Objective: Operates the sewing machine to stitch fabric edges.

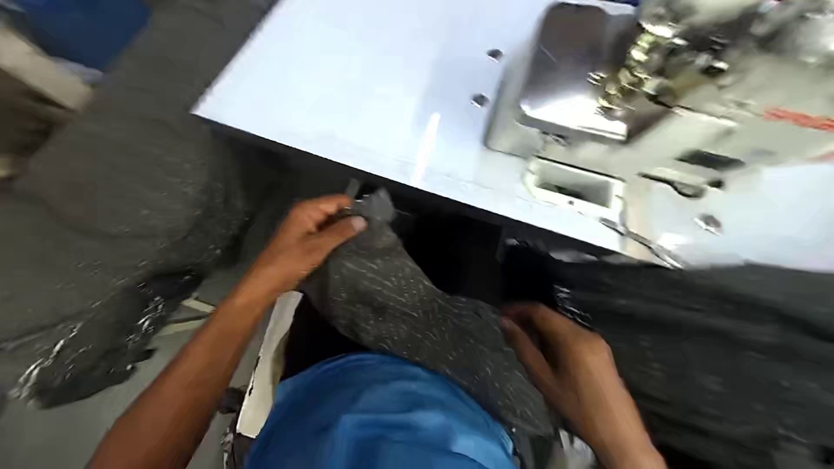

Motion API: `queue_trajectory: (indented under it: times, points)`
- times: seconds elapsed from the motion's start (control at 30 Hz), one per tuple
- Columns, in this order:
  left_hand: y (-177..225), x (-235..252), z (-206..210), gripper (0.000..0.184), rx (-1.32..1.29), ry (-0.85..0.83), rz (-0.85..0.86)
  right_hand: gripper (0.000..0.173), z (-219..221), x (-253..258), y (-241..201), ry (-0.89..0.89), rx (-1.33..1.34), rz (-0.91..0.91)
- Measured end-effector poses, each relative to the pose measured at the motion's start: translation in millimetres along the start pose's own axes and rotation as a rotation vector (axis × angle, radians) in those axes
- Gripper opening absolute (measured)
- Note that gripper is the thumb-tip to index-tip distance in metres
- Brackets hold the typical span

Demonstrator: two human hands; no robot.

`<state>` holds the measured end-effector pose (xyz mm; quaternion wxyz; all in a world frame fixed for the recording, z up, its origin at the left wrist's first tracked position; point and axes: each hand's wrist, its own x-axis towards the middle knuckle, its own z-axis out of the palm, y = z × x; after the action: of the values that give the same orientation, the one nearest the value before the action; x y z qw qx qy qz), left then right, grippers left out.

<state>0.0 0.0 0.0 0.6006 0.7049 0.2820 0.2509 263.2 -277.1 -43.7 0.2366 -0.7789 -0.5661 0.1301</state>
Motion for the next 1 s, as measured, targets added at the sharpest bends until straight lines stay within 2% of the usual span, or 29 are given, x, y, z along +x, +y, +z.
queue_trajectory:
  times: [0.07,0.13,0.17,0.23,0.27,0.33,0.4,0.47,0.57,0.67,0.73,0.8,0.83,0.93,1.0]
  points:
    - [-3,3,2,0.011,0.002,0.035,0.082,0.023,12,40,-31,0.147,0.126,-0.141]
    - [-2,0,1,0.012,-0.001,0.029,0.133,0.022,18,77,-59,0.204,0.307,-0.256]
    - [-1,0,2,0.013,0.008,0.020,0.163,0.026,21,95,-69,0.185,0.438,-0.281]
    - [4,0,4,0.013,0.066,-0.007,0.216,0.041,24,129,-84,0.037,0.695,-0.280]
    - [8,0,5,0.012,0.107,-0.019,0.230,0.043,25,141,-91,-0.028,0.798,-0.278]
    - [15,1,5,0.010,0.184,-0.021,0.248,0.031,26,152,-105,-0.027,0.910,-0.328]
    - [21,1,4,0.011,0.234,-0.007,0.248,0.015,29,154,-113,0.068,0.874,-0.390]
    - [22,-2,5,0.014,0.205,0.011,0.197,0.010,33,153,-115,0.166,0.820,-0.430]
    - [19,-2,8,0.019,-0.011,0.045,0.086,0.006,39,154,-113,0.311,0.692,-0.535]
    - [15,-2,14,0.022,-0.284,0.109,-0.111,0.004,44,150,-110,0.496,0.382,-0.703]
    - [14,1,16,0.023,-0.383,0.154,-0.231,0.004,41,142,-109,0.547,0.224,-0.837]
    - [15,5,13,0.024,-0.355,0.180,-0.247,0.005,34,127,-116,0.468,0.243,-0.883]
    - [16,8,10,0.024,-0.311,0.191,-0.209,0.006,28,119,-124,0.363,0.332,-0.857]
    - [24,10,1,0.023,-0.147,0.137,-0.059,0.013,9,110,-147,-0.090,0.715,-0.651]
    - [29,8,2,0.021,-0.091,0.088,0.011,0.009,8,124,-147,-0.130,0.821,-0.473]
